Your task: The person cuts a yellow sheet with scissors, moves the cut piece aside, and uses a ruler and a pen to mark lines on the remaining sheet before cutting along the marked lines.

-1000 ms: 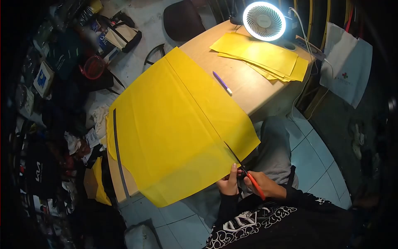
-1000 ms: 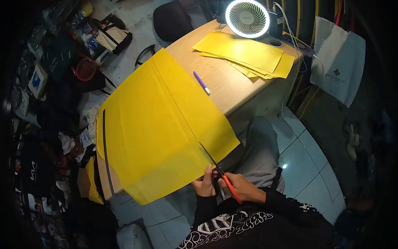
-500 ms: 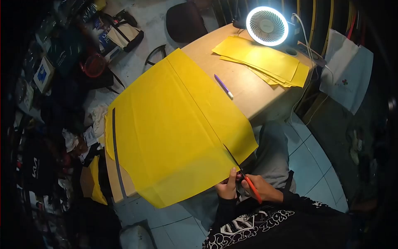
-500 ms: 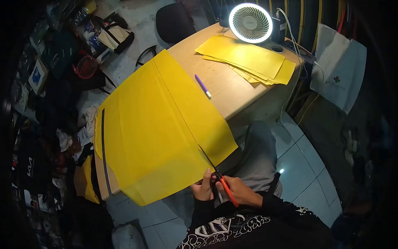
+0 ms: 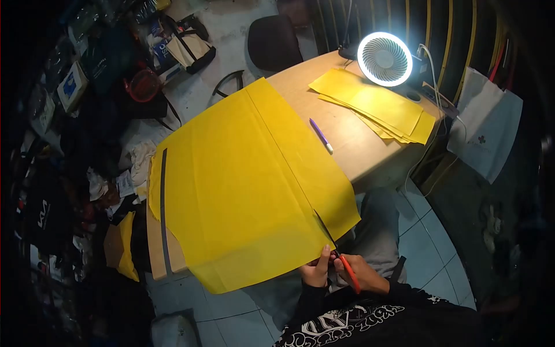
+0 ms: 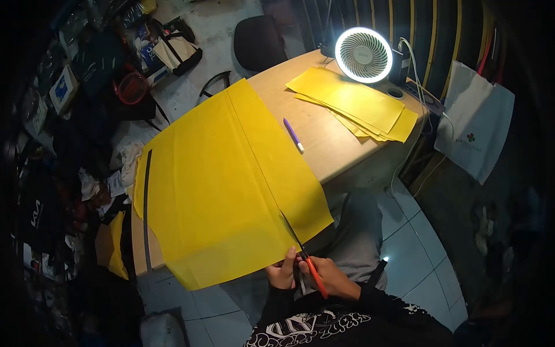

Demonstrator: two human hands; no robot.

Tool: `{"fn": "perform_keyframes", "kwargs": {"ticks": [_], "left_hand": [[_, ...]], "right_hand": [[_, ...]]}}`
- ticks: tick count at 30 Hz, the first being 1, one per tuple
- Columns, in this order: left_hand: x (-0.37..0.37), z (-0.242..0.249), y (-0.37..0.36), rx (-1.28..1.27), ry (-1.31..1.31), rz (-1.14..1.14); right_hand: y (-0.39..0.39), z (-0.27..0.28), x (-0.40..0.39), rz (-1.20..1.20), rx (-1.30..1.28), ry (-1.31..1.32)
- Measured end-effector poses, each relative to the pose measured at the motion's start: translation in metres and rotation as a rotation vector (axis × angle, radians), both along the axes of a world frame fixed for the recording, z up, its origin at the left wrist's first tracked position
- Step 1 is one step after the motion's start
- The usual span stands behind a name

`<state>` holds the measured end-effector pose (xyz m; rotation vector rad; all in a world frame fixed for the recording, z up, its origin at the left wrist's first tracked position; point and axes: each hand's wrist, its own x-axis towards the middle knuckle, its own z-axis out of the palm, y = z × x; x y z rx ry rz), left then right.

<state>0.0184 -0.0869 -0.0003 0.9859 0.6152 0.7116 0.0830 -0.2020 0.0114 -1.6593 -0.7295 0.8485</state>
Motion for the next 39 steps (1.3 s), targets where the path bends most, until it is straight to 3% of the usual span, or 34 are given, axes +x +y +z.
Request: {"fn": "perform_keyframes", "kwargs": {"ticks": [39], "left_hand": [[-0.013, -0.010, 0.000, 0.066, -0.008, -0.021]], "right_hand": [[0.013, 0.024, 0.010, 0.044, 0.034, -0.095]]}}
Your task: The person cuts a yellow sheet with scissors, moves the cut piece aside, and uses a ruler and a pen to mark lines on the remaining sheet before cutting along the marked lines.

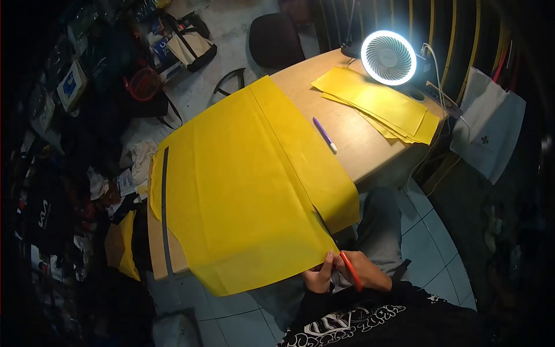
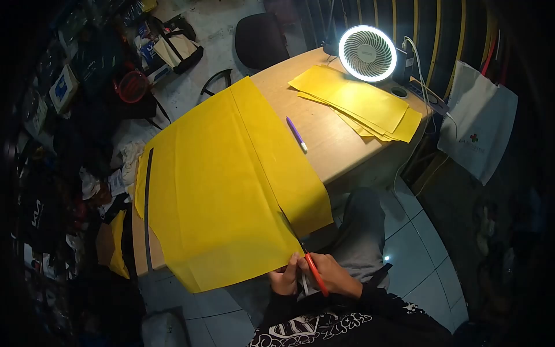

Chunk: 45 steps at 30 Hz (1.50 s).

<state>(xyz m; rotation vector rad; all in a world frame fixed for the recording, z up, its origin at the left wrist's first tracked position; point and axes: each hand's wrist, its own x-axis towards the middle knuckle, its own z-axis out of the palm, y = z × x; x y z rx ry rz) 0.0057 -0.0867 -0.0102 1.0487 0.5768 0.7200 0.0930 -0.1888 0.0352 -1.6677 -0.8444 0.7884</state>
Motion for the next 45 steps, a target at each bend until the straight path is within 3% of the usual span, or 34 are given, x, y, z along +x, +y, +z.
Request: {"fn": "perform_keyframes", "kwargs": {"ticks": [10, 13, 25, 45], "left_hand": [[-0.004, 0.005, 0.000, -0.056, -0.015, -0.042], [0.006, 0.017, -0.007, -0.190, -0.135, 0.157], [-0.010, 0.006, 0.002, 0.043, 0.010, 0.063], [-0.011, 0.024, 0.001, 0.087, -0.027, 0.039]], "right_hand": [[0.001, 0.006, -0.004, -0.031, -0.073, 0.037], [-0.001, -0.003, -0.005, -0.060, -0.088, 0.043], [0.006, 0.008, -0.007, -0.051, -0.071, 0.008], [0.010, 0.010, -0.013, -0.070, -0.056, 0.046]]}}
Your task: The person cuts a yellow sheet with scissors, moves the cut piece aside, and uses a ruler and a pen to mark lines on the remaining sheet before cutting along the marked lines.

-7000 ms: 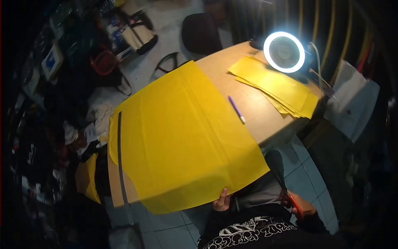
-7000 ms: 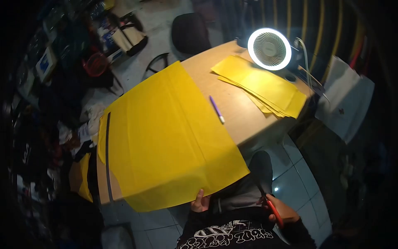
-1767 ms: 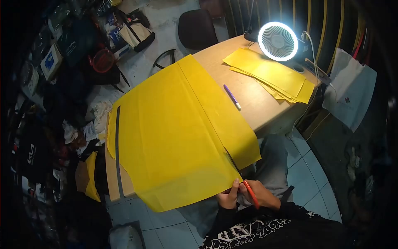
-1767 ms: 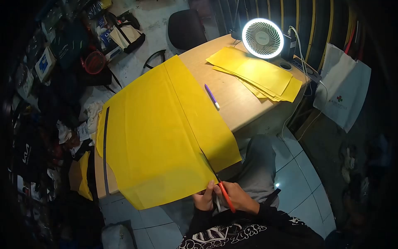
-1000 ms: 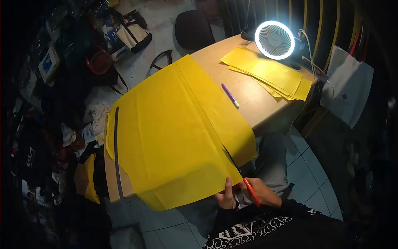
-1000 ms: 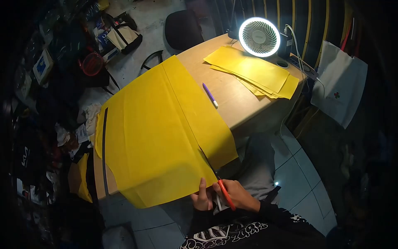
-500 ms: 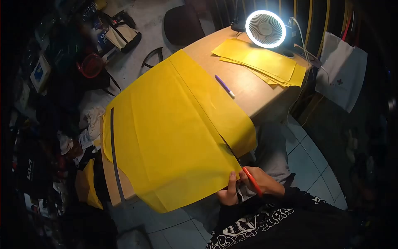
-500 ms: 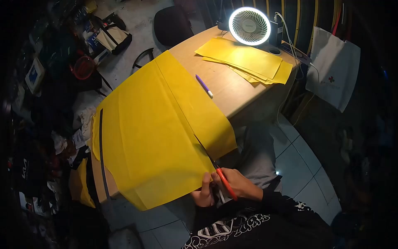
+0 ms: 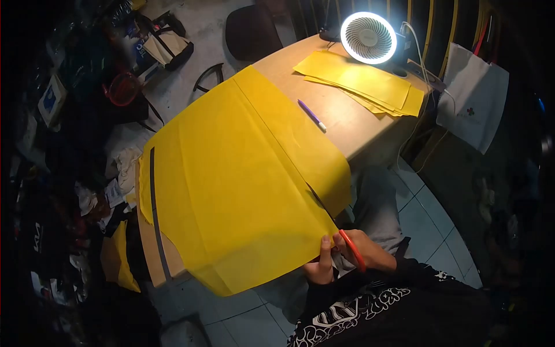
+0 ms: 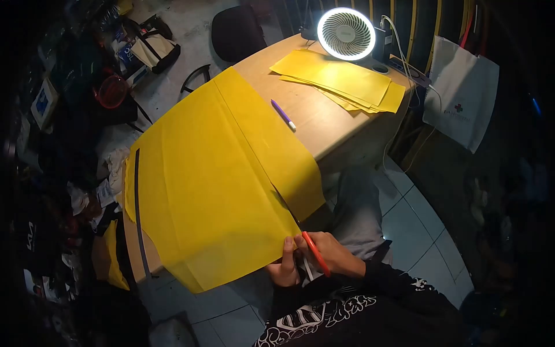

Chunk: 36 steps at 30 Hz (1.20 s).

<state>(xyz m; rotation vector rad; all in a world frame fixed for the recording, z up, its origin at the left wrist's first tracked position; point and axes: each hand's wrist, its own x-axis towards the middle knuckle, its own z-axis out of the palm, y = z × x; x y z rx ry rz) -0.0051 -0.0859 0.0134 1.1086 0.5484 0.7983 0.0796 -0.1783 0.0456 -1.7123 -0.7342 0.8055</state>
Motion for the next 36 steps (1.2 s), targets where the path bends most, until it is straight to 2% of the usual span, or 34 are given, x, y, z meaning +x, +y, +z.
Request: {"fn": "perform_keyframes", "kwargs": {"ticks": [7, 10, 13, 20, 26, 29, 36], "left_hand": [[-0.002, -0.002, 0.001, 0.041, 0.024, -0.041], [-0.003, 0.005, -0.002, -0.010, 0.038, -0.046], [-0.002, 0.004, -0.004, -0.039, 0.055, -0.001], [0.000, -0.007, 0.000, 0.220, 0.070, 0.048], [-0.003, 0.001, 0.000, 0.143, 0.110, -0.009], [-0.003, -0.009, 0.003, 0.232, 0.105, -0.007], [0.001, -0.008, 0.000, 0.182, 0.050, 0.011]], "right_hand": [[0.001, -0.003, 0.001, -0.030, -0.045, -0.011], [0.002, 0.000, 0.005, 0.033, -0.095, -0.027], [0.003, 0.002, 0.004, 0.011, -0.043, -0.018], [0.005, -0.002, 0.010, 0.037, -0.081, -0.023], [0.007, -0.002, 0.008, -0.021, -0.018, -0.016], [0.008, -0.003, 0.009, -0.017, -0.037, -0.021], [0.008, 0.007, 0.008, -0.021, -0.061, 0.005]]}}
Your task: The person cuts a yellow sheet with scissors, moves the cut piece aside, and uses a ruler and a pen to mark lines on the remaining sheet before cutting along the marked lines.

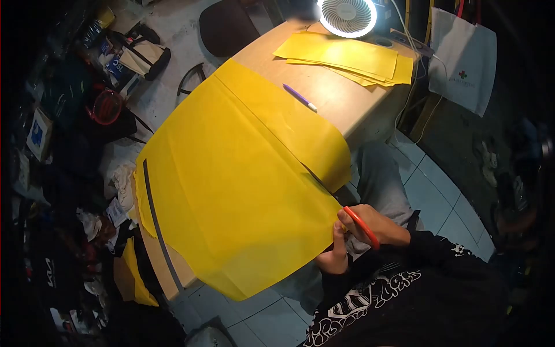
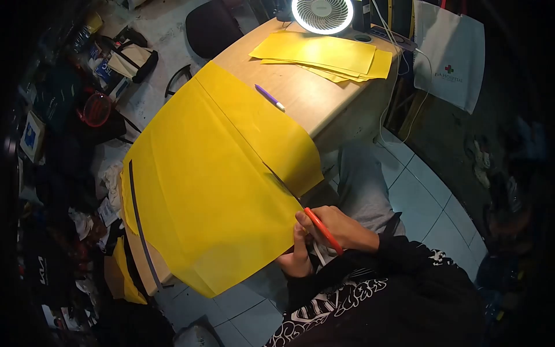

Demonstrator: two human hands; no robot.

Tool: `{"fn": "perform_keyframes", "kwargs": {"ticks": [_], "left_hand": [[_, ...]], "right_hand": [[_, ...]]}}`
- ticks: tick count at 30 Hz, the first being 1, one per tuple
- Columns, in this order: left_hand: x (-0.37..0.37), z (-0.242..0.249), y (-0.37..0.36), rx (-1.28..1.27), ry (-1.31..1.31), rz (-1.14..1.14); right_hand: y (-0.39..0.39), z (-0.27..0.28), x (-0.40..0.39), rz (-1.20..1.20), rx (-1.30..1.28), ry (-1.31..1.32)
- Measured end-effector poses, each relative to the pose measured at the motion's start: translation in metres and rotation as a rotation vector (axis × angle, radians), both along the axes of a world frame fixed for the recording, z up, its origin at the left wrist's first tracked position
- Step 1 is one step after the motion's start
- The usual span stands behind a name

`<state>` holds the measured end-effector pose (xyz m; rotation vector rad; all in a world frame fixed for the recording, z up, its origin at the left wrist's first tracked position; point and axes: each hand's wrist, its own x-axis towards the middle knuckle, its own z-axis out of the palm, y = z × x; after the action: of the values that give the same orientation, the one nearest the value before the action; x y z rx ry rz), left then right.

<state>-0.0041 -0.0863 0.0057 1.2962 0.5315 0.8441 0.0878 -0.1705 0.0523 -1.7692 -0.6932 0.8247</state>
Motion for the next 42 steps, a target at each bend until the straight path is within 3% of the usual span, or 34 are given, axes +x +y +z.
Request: {"fn": "perform_keyframes", "kwargs": {"ticks": [5, 14, 19, 26, 29, 32, 35, 42], "left_hand": [[-0.007, -0.008, 0.002, -0.129, 0.034, -0.112], [-0.006, -0.006, -0.001, -0.033, -0.028, -0.039], [-0.014, 0.030, -0.006, -0.133, 0.067, -0.135], [-0.017, 0.027, -0.007, -0.165, 0.096, -0.145], [-0.014, 0.031, -0.003, 0.018, 0.077, -0.103], [-0.017, 0.017, -0.005, -0.022, 0.108, -0.098], [-0.012, 0.031, -0.004, 0.112, 0.066, -0.032], [-0.019, 0.022, -0.005, 0.004, 0.114, -0.097]], "right_hand": [[0.001, 0.006, 0.001, 0.016, -0.031, 0.002], [0.011, 0.010, 0.010, 0.010, -0.025, -0.063], [0.034, 0.016, 0.036, 0.020, -0.076, -0.089], [0.046, 0.008, 0.039, -0.024, -0.029, -0.099], [0.047, 0.011, 0.035, -0.050, -0.028, -0.105], [0.050, 0.011, 0.031, -0.071, -0.006, -0.115], [0.051, 0.009, 0.031, -0.080, -0.005, -0.108], [0.054, 0.007, 0.028, -0.094, 0.008, -0.125]]}}
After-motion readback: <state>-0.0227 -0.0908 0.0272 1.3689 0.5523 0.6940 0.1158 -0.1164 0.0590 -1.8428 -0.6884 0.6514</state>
